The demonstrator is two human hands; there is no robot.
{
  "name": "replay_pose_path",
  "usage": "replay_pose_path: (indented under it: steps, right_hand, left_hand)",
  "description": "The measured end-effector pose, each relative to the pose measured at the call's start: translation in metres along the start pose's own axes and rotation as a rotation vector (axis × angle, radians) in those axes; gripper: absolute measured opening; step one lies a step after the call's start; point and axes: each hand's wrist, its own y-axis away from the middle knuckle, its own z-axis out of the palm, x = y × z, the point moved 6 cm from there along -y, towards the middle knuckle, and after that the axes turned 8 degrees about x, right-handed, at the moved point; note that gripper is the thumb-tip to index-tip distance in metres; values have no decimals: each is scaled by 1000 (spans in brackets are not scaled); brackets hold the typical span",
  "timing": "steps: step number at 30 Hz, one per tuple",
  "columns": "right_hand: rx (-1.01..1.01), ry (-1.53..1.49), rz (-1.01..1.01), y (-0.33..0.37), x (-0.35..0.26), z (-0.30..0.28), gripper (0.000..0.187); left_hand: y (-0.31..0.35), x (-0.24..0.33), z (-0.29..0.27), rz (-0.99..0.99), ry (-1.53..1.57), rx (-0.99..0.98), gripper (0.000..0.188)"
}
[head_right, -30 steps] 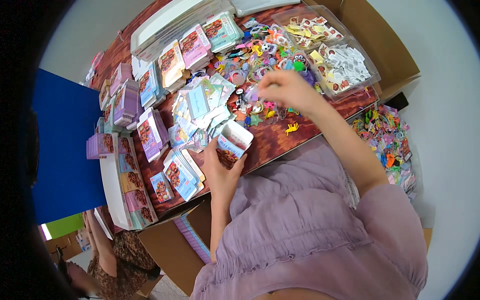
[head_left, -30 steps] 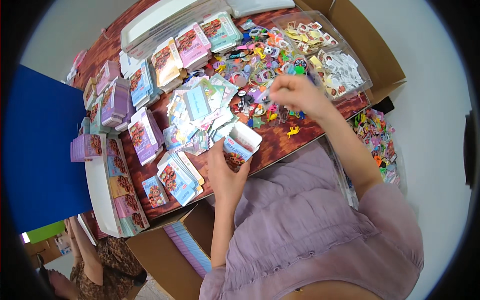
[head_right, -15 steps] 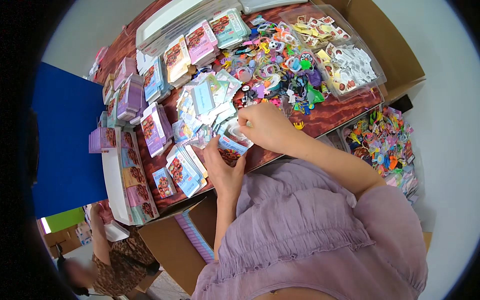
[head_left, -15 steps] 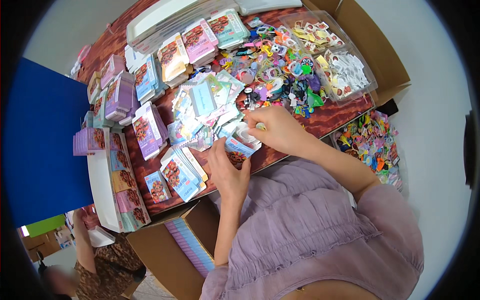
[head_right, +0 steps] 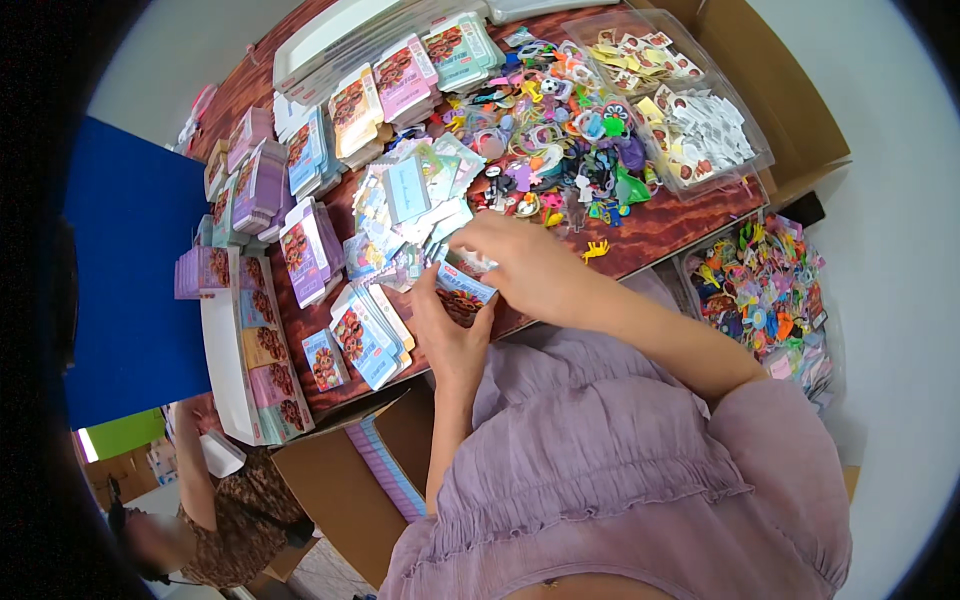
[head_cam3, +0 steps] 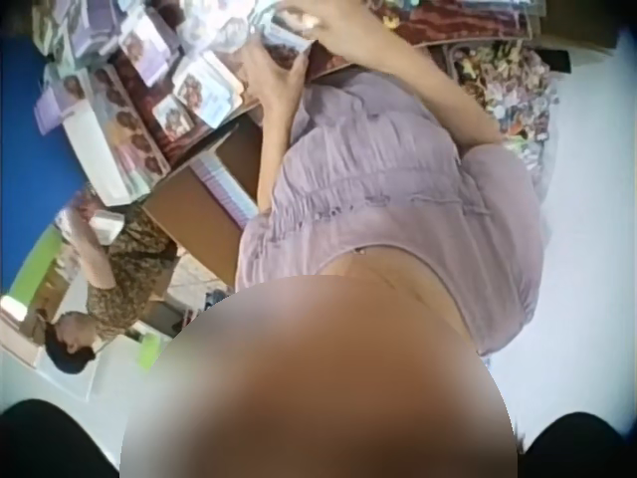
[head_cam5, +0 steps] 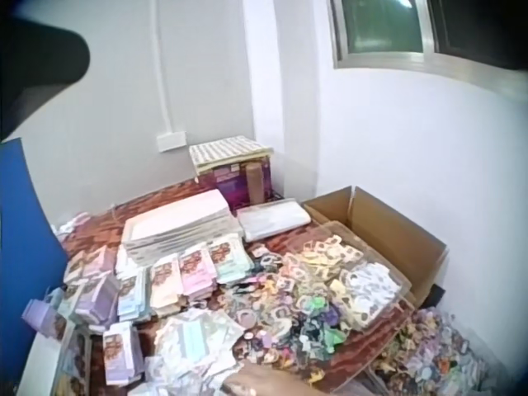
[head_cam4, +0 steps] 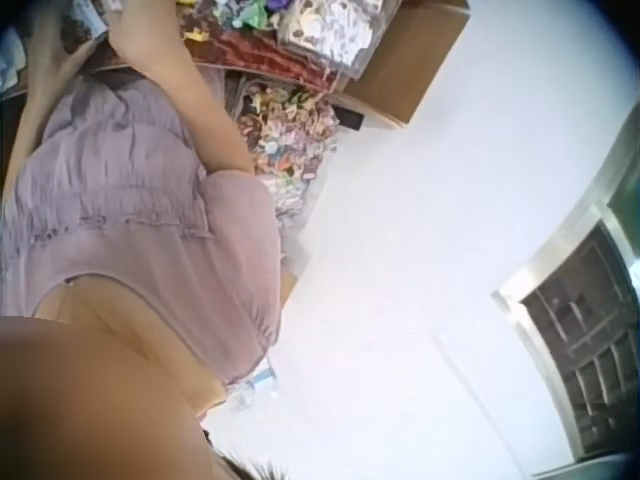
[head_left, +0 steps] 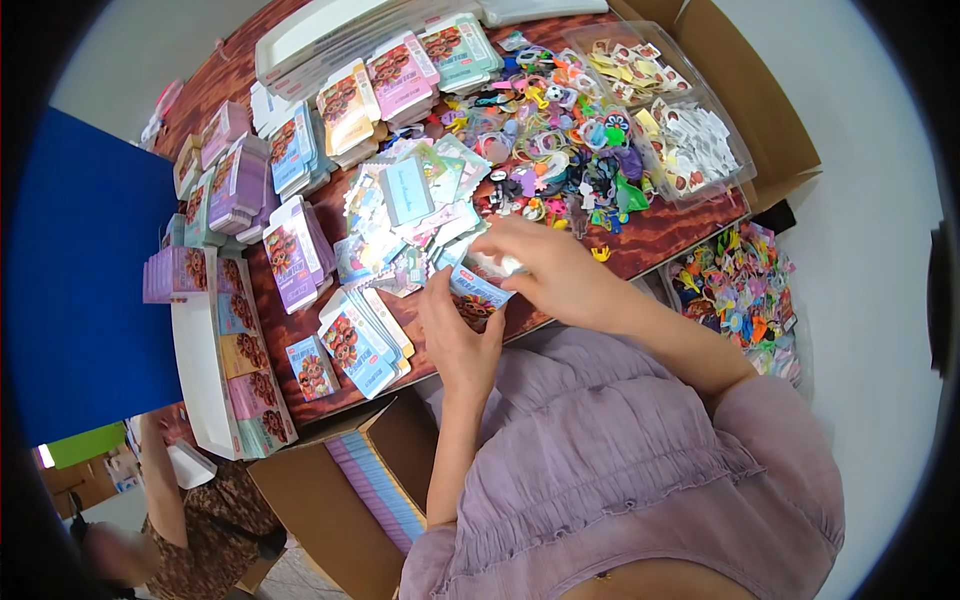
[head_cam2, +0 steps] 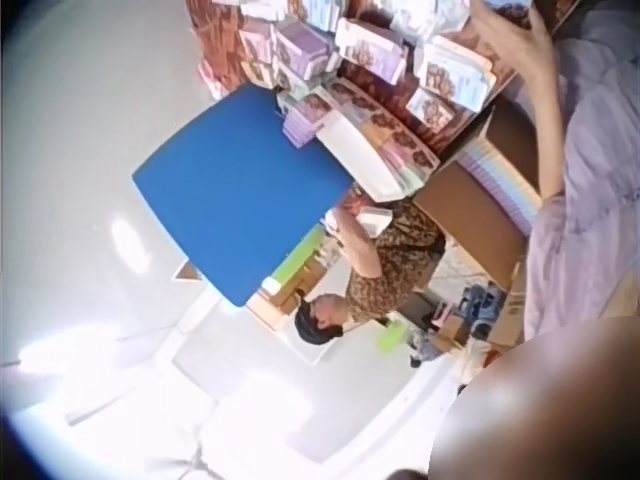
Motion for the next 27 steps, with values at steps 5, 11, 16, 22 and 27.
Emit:
replay_pose_path:
  steps: [5, 11, 16, 22, 27]
  right_hand:
    - [-25, 94, -84, 5, -13, 4, 34]
    - [234, 1, -232, 17, -20, -34, 23]
    - [593, 124, 165, 52, 61, -121, 6]
    - [530, 879, 433, 73, 133, -231, 20]
    - [398, 1054, 456, 71, 161, -237, 23]
  left_hand:
    - [-2, 5, 12, -99, 147, -69, 75]
    - [-1, 12, 20, -321, 408, -113, 73]
    - [-13, 31, 24, 7, 168, -190, 71]
    - [-11, 46, 48, -8, 228, -364, 74]
    - [-14, 56, 57, 85, 162, -394, 75]
